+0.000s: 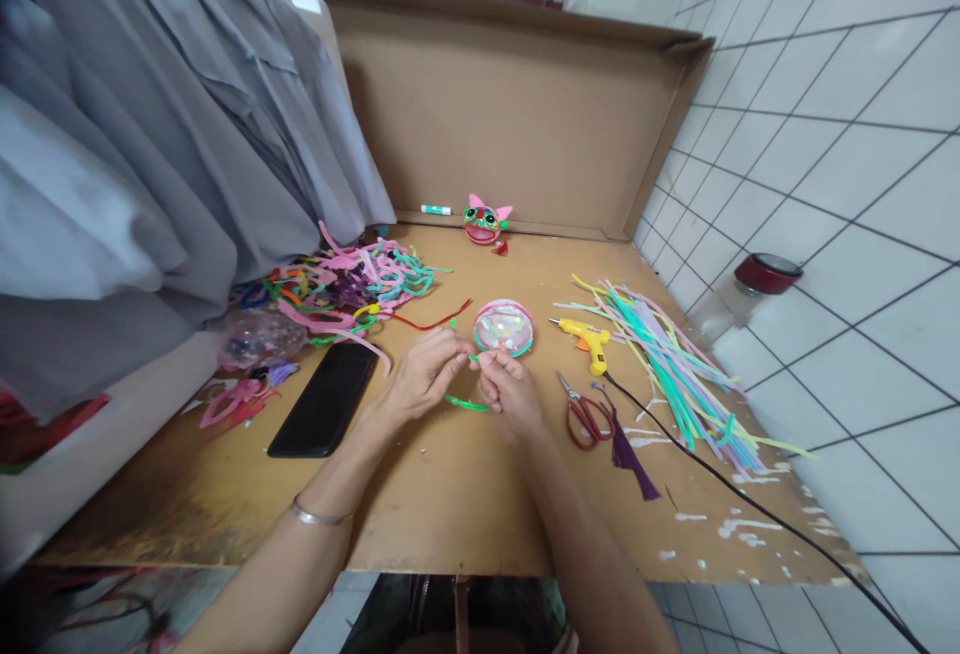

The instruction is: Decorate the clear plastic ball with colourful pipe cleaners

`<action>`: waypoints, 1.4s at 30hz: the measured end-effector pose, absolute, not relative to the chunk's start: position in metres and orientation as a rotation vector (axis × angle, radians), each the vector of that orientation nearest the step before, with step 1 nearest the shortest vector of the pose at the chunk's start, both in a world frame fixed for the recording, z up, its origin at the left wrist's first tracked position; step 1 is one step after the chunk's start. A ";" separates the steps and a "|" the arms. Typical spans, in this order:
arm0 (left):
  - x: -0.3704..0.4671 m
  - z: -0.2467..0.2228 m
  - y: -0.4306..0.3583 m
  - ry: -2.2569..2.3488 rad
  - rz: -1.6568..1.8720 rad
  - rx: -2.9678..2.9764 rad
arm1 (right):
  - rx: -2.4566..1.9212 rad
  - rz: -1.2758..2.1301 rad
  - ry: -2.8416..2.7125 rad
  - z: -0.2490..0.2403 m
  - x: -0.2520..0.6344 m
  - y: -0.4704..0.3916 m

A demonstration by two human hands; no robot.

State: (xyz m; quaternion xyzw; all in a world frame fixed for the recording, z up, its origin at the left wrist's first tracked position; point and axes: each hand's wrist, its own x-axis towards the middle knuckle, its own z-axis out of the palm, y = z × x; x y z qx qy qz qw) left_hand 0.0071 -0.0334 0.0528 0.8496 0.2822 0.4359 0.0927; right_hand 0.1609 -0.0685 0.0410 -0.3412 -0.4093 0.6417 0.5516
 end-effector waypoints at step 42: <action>0.022 0.053 -0.035 0.956 0.994 1.453 | -1.276 -0.252 -1.770 0.032 0.162 -0.074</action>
